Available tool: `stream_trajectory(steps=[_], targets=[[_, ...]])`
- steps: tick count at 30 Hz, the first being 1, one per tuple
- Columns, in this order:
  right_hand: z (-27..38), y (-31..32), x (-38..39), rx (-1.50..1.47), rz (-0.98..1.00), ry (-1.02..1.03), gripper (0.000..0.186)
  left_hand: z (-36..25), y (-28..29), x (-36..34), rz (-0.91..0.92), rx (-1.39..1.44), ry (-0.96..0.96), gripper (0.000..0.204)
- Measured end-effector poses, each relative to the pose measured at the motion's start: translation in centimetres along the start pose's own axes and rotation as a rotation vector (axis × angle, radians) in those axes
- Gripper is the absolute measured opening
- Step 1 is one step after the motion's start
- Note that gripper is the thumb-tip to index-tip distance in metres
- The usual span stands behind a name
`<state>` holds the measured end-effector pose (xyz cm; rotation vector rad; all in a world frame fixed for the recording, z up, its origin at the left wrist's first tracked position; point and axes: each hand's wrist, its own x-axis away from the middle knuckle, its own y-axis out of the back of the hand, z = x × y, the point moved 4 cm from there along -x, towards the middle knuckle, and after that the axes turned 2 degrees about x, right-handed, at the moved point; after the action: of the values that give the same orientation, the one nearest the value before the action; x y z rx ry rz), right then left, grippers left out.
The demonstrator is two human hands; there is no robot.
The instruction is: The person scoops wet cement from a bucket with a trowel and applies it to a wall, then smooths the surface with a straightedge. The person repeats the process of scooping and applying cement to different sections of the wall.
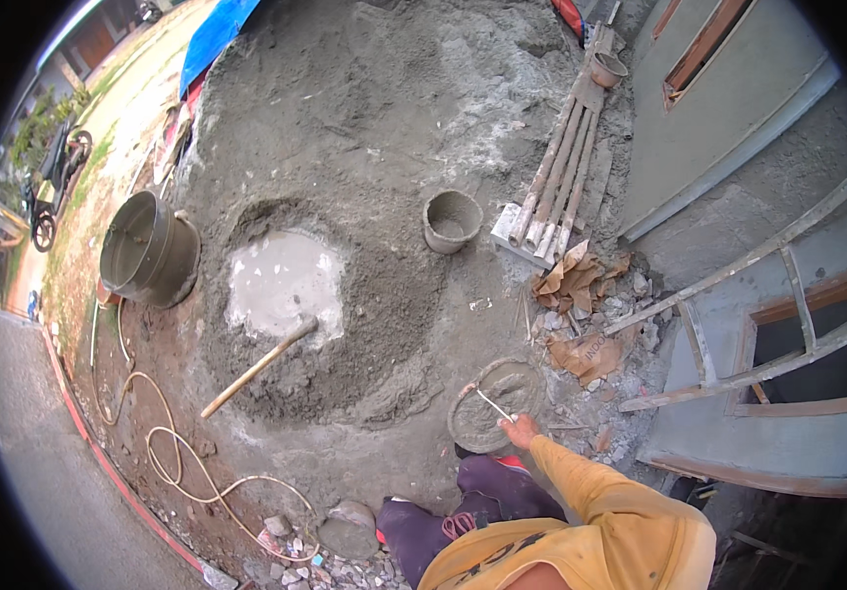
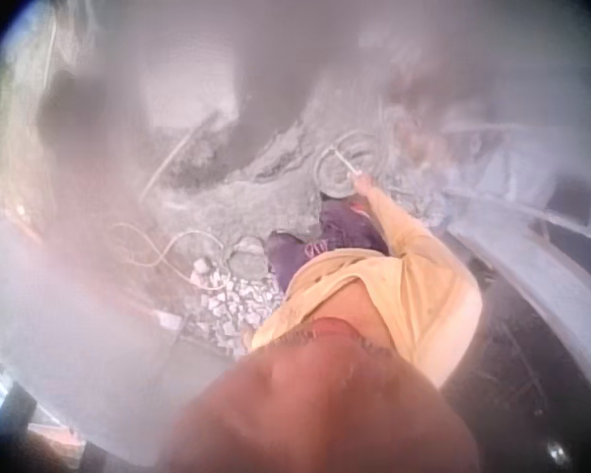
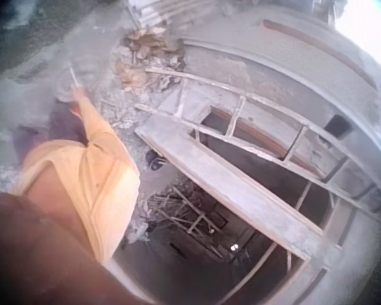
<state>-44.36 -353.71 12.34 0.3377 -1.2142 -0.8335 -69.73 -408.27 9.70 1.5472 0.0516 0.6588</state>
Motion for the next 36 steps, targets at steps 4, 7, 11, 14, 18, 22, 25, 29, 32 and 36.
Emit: stream_trajectory(steps=[4, 7, 11, 14, 18, 22, 25, 29, 32, 36], targets=[[-4.8, 6.9, -2.6, -0.274, -0.119, -0.227, 0.062, -24.4, -0.1, 4.8, 0.143, 0.05, -0.413, 0.069], [-8.0, 10.4, -4.7, -0.519, -0.225, -0.326, 0.055, -39.6, -0.5, 11.1, 0.253, 0.055, -0.688, 0.066], [-13.7, 13.8, -6.9, -0.907, -0.445, -0.459, 0.047, -53.8, -1.6, 19.0, 0.386, -0.018, -0.951, 0.063], [-9.5, 18.6, -5.3, -1.174, -0.609, -0.653, 0.046, -58.9, -1.8, 17.9, 0.383, -0.138, -0.939, 0.06], [-13.5, 17.9, -8.7, -1.256, -0.746, -0.924, 0.047, -62.3, 3.0, 8.4, 0.256, -0.444, -0.67, 0.057], [-14.4, 18.7, -10.4, -1.254, -0.835, -1.063, 0.05, -76.6, 20.4, -1.5, -0.215, -0.426, -0.502, 0.053], [-17.9, 16.8, -11.9, -1.438, -0.833, -1.185, 0.051, -100.9, 28.4, 7.0, -0.323, -0.044, -0.833, 0.052], [-17.1, 17.7, -14.8, -1.606, -0.837, -1.338, 0.051, -121.6, 26.7, 19.0, -0.415, 0.005, -1.214, 0.051], [-14.8, 21.3, -17.2, -1.68, -0.926, -1.445, 0.051, -128.2, 19.6, 30.4, -0.41, -0.223, -1.381, 0.048], [-12.4, 25.9, -21.3, -1.764, -0.953, -1.549, 0.052, -136.9, 15.9, 37.1, -0.417, -0.377, -1.397, 0.046]])
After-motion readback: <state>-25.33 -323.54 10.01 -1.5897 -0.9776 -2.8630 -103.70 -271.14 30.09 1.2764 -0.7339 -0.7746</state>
